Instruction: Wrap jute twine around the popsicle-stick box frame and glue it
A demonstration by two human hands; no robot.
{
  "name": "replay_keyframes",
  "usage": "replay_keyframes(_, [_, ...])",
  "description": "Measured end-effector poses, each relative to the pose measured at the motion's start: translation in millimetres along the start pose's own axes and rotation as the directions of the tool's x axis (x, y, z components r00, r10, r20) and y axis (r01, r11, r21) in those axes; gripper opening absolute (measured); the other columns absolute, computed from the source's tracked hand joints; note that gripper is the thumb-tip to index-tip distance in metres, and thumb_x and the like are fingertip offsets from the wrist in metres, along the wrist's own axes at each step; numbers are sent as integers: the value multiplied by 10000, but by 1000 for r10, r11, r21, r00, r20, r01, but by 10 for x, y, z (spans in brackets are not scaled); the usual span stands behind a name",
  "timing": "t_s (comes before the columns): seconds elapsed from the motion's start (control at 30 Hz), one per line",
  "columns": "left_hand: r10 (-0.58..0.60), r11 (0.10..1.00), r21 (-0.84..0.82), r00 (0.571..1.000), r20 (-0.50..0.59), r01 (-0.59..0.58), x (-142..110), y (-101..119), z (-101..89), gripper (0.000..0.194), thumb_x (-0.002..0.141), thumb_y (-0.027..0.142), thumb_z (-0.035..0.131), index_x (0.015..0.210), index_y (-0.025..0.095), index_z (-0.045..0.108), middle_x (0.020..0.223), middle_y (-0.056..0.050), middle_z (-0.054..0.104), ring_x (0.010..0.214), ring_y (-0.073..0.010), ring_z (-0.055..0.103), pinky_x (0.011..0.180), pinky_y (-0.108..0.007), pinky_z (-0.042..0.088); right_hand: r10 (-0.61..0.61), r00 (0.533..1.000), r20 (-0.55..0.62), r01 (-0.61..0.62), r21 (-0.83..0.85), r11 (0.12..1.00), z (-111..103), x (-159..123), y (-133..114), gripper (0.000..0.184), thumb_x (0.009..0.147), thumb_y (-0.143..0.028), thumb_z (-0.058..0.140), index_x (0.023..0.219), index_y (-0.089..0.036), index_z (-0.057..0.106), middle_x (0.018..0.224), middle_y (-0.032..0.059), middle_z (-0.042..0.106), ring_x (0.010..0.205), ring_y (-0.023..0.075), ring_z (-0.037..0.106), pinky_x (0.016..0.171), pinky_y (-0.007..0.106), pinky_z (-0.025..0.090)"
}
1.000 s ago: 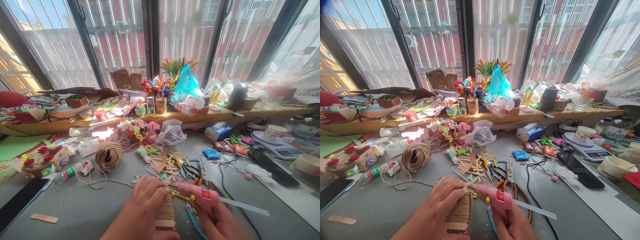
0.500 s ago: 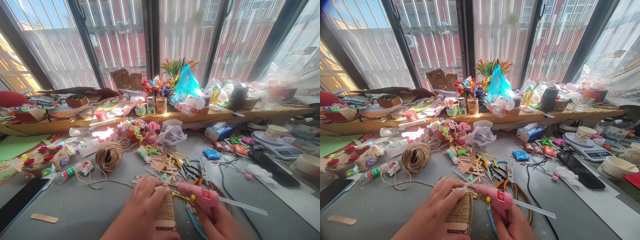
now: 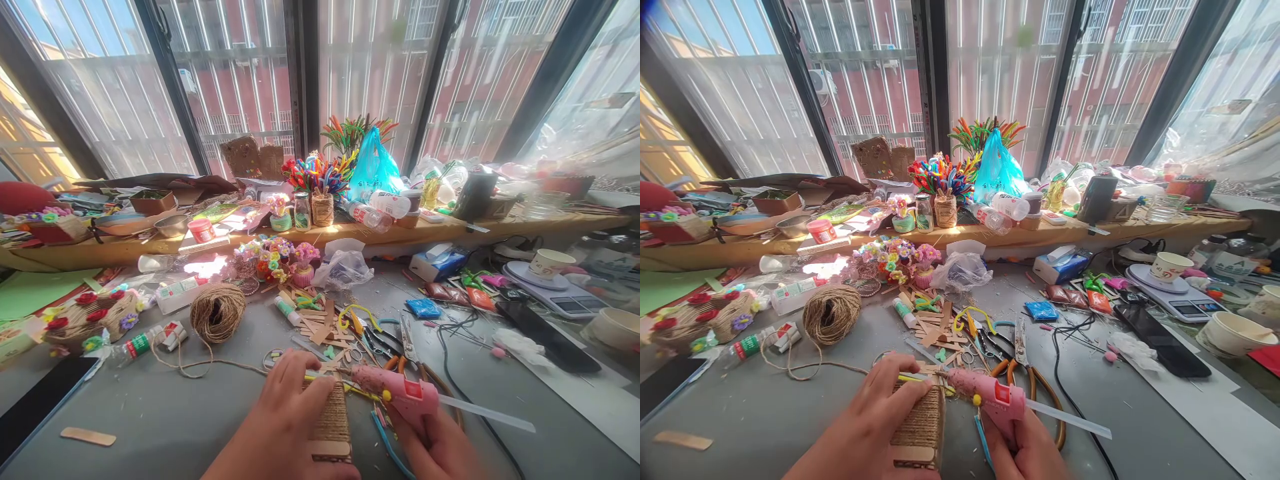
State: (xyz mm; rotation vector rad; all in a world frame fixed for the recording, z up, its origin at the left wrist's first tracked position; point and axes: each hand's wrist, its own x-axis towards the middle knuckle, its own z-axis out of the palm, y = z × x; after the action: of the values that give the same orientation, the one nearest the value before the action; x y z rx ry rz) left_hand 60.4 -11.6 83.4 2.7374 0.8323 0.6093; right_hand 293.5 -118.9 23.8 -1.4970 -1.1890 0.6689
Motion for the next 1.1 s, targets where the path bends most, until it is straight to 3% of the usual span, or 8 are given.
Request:
replay_keyframes(0.23, [3,1000,16,1000,-2,-3,-19,16,-8,817,581,585,1111,1219,240,734,1659,-232,502,1493,-503,553,1175,-660,563,-5,1000,-4,5,3,1000,8,3,-3,548,1065,-685,632,1360,-280,855,1455,94,819,1364,361,767,1146,389,634])
replay_keyframes(0.7, [6,999,37,1000,9,-6,-40,-27,10,870,595,664,1077,1284,254,739,1609,-242,586,1464,-544,573,1142,-744,557,-25,1000,-7,25,-6,1000,6,-1,36,542,1068,-684,626,1352,-282,853,1461,90,816,1362,364,769,1137,391,643])
replay_keyframes(1.1, [9,1000,10,999,37,-9,-14,-42,20,902,626,695,1051,1349,268,720,1508,-201,676,1383,-492,645,1151,-726,558,-10,1000,-17,10,-21,1000,15,-10,40,568,1069,-703,612,1347,-272,856,1418,94,839,1341,359,782,1134,387,647])
